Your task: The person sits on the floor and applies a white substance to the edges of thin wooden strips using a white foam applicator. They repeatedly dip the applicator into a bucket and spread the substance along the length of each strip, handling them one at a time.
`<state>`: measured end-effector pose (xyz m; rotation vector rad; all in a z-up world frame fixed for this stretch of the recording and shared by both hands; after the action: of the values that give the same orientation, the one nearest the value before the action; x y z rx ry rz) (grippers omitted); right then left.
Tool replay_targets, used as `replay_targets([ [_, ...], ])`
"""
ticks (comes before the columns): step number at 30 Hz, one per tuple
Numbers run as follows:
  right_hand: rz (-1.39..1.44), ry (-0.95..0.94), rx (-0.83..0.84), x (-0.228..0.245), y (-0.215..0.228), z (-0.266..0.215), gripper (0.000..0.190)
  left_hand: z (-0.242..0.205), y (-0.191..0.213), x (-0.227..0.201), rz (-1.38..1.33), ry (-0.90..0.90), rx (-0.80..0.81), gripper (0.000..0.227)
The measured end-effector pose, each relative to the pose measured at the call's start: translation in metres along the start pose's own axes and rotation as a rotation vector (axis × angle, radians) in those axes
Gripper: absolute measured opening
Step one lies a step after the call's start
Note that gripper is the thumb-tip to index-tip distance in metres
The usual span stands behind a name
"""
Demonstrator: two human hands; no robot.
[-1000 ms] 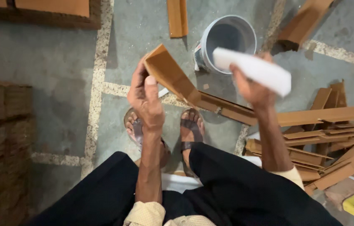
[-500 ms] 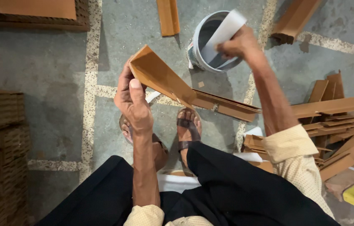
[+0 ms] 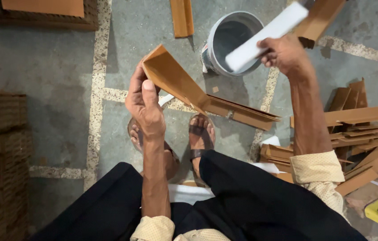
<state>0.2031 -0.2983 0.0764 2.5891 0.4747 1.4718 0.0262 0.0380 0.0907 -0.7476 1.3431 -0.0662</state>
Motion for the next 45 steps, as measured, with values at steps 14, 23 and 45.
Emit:
replay_targets([
  [14,0.147,1.005,0.057,0.064,-0.113,-0.131,0.003,-0.001,-0.011,-0.006,0.025,0.009,0.018,0.046],
  [23,-0.570,1.234,-0.173,0.077,-0.172,-0.184,0.028,-0.003,-0.001,-0.007,0.069,0.030,0.006,0.045],
  [45,-0.390,1.195,-0.147,0.093,-0.175,-0.191,0.036,-0.005,-0.009,-0.013,0.099,0.069,0.025,0.047],
])
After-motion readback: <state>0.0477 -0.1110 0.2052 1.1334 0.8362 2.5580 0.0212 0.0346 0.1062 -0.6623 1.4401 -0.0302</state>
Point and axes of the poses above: each hand's wrist, its own z-axis towards the middle knuckle, its own y-axis out of the back of the hand, x = y × z, the point moved 1 cm from there along z, towards the middle knuckle, and after that the axes turned 3 degrees about y, right-handed, at the moved point
